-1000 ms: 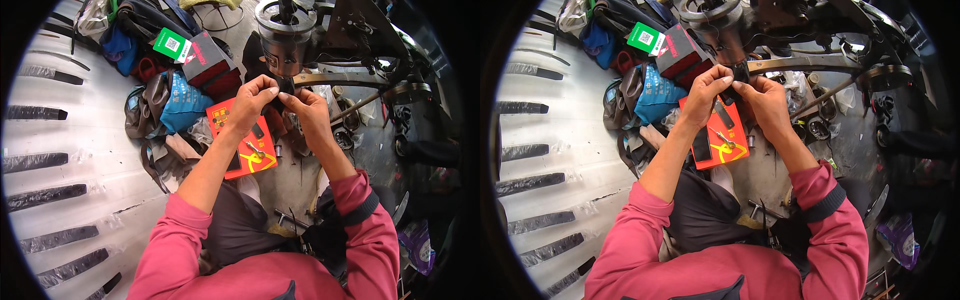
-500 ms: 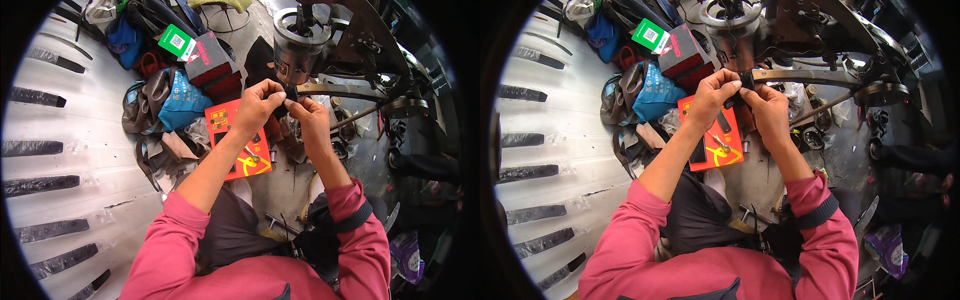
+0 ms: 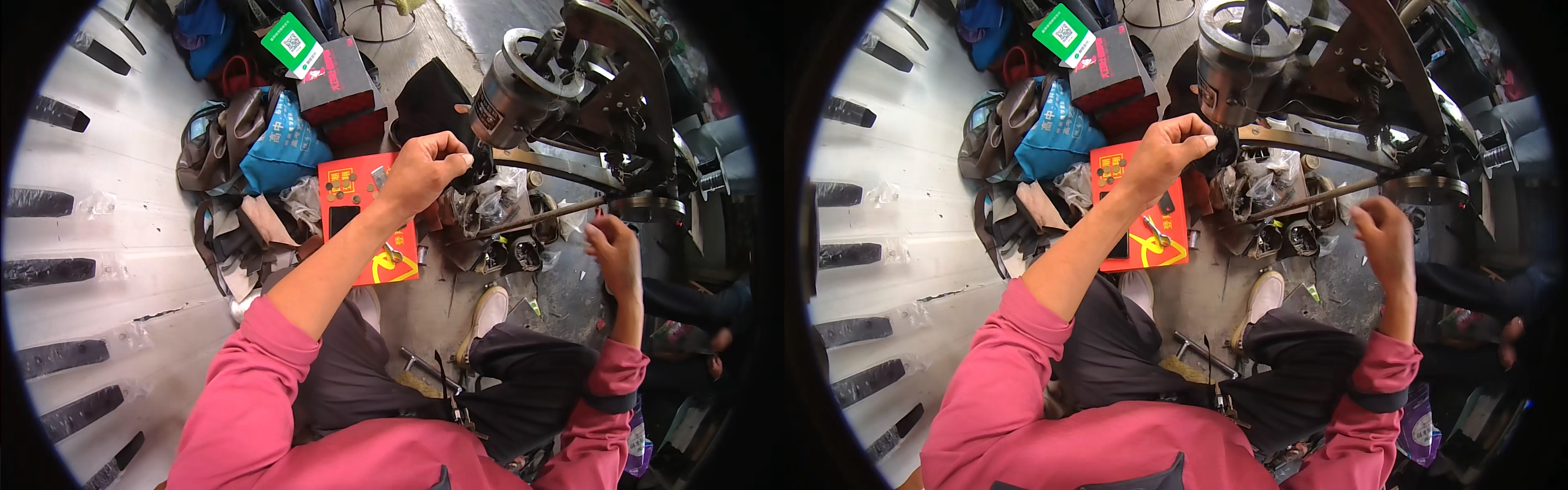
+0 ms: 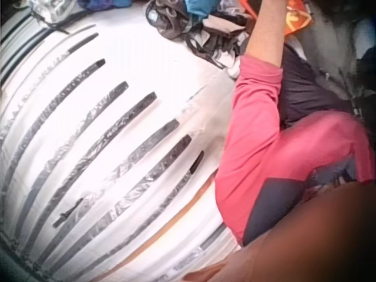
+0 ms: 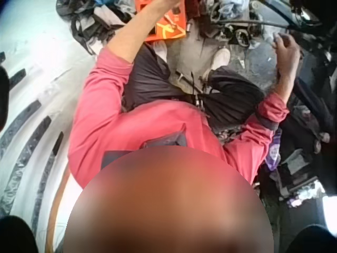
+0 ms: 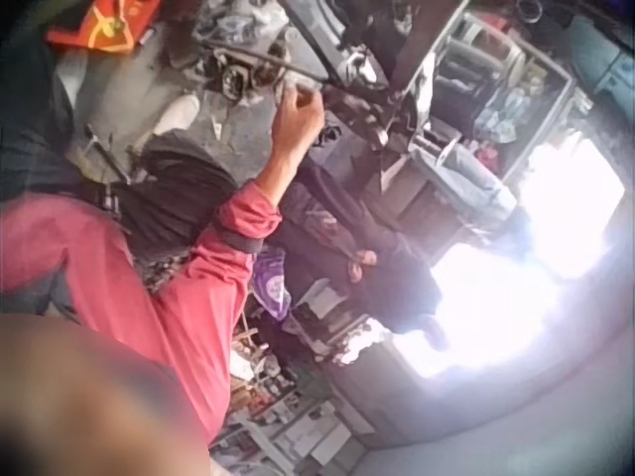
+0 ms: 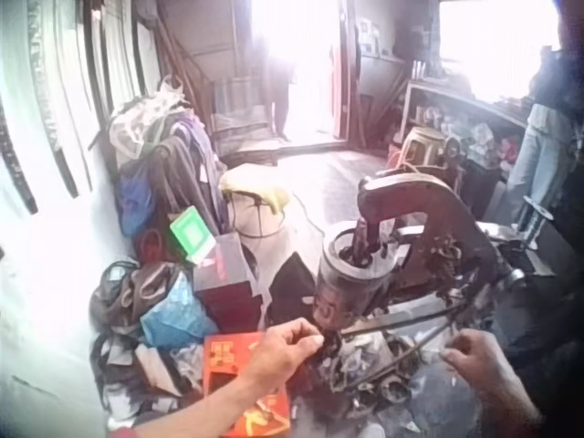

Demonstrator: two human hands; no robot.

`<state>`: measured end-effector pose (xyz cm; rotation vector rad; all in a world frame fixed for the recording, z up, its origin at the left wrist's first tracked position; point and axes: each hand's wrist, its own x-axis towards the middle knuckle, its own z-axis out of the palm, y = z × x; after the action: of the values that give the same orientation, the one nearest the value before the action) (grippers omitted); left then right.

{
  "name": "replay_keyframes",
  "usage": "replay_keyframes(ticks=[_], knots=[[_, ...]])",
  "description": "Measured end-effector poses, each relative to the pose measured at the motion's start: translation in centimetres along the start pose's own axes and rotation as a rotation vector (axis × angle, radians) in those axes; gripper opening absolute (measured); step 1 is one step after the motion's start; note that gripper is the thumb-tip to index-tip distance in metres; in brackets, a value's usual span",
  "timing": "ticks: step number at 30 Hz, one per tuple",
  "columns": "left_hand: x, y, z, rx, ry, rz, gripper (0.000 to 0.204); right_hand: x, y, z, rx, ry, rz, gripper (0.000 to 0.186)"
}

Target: The person uses a sewing machine to stitch a black bag, guiding the material under the needle and operating the machine with their right hand. They then inspect the stitched area and manipulate the bag by hand.

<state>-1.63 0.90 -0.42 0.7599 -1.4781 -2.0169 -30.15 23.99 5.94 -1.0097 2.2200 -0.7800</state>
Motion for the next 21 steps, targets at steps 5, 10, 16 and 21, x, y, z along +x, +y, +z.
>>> replay_keyframes(ticks=[5, 10, 16, 21], knots=[[-0.3, 0.3, 0.1, 0.022, -0.004, -0.01, 0.008, 2.2, 8.6, -4.7, -0.565, 0.381, 0.002, 0.053], [-0.4, 0.5, 0.2, 0.026, 0.008, -0.02, 0.007, 5.5, 11.1, -1.0, -0.012, 0.224, 0.198, 0.046], [-0.1, 0.5, 0.4, -0.028, 0.004, 0.024, 0.011, 3.7, 7.2, -2.1, -0.231, 0.422, -0.109, 0.034], [-0.3, 0.7, 0.8, -0.076, 0.029, 0.045, 0.007, 3.6, 7.8, -9.4, -0.23, 0.702, -0.359, 0.027]])
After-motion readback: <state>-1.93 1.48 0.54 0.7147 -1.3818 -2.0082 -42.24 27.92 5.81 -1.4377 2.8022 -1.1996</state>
